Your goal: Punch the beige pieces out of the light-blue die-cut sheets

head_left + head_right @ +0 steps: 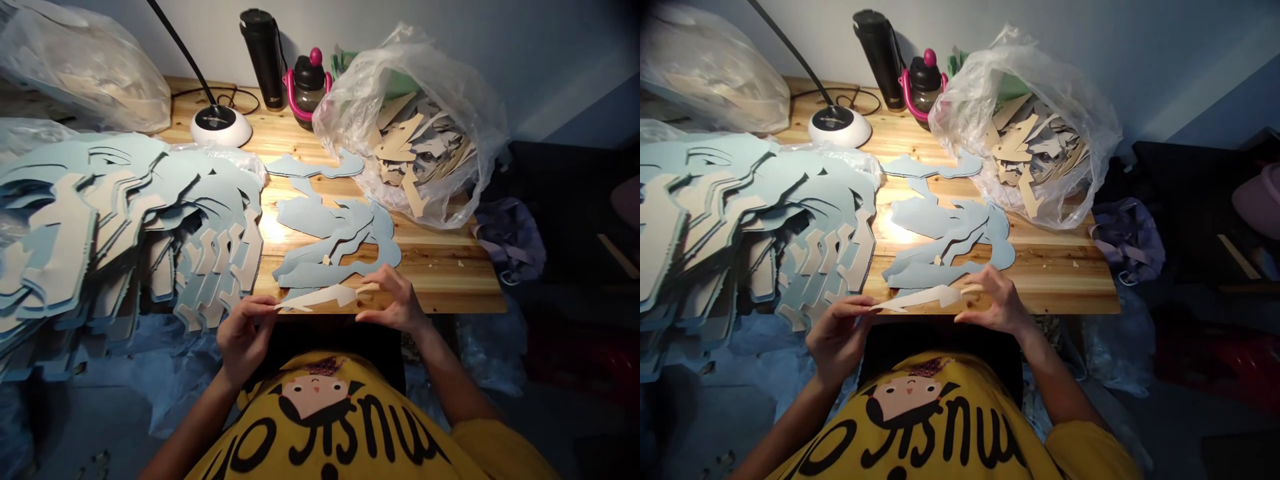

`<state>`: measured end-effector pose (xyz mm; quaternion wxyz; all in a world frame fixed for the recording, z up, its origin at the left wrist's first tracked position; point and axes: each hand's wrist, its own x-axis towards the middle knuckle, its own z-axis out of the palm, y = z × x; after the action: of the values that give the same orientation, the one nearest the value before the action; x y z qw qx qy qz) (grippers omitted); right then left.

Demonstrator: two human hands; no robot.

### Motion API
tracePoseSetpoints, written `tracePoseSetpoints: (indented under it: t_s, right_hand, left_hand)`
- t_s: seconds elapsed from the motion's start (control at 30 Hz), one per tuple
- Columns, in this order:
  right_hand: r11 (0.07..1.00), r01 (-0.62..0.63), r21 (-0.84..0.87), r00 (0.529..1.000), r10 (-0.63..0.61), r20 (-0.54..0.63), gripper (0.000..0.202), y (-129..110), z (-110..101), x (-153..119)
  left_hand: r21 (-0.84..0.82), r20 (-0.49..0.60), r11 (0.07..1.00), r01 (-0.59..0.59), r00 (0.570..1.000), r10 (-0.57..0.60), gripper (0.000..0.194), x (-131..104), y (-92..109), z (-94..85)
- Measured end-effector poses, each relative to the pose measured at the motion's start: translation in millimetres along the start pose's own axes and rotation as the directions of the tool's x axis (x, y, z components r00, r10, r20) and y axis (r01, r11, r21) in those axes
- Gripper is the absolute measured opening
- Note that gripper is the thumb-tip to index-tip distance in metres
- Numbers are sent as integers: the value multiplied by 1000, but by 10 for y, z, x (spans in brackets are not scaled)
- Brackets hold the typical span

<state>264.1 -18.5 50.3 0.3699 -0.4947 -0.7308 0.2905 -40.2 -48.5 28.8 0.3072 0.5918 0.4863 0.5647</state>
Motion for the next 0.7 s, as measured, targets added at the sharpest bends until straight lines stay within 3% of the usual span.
tracePoseSetpoints:
  t_s: [0.07, 0.17, 0.3, 0.43, 0.57, 0.7]
  right_hand:
    - [979, 89, -185, 990, -68, 122, 35, 22, -73, 34]
    - [975, 105, -196, 978, -66, 196, 19, 84, -143, 117]
    - [993, -117, 3, 974, 115, 196, 26, 207, -138, 251]
    - [956, -290, -45, 943, 293, 160, 32, 272, -71, 399]
    - [913, -367, -180, 905, 395, 156, 34, 272, -27, 516]
    - [892, -399, -211, 880, 437, 184, 34, 285, -35, 574]
  left_hand:
    - [-21, -40, 995, 101, 994, -102, 14, 48, 15, 23]
    - [-34, 2, 961, 274, 962, -274, 22, 135, 6, 64]
    - [-15, -10, 911, 411, 911, -411, 33, 224, -107, 163]
    - [95, -24, 895, 436, 900, -436, 29, 265, -241, 262]
    - [277, -44, 872, 403, 912, -408, 23, 316, -266, 291]
    - [359, -26, 856, 372, 921, -390, 18, 373, -235, 287]
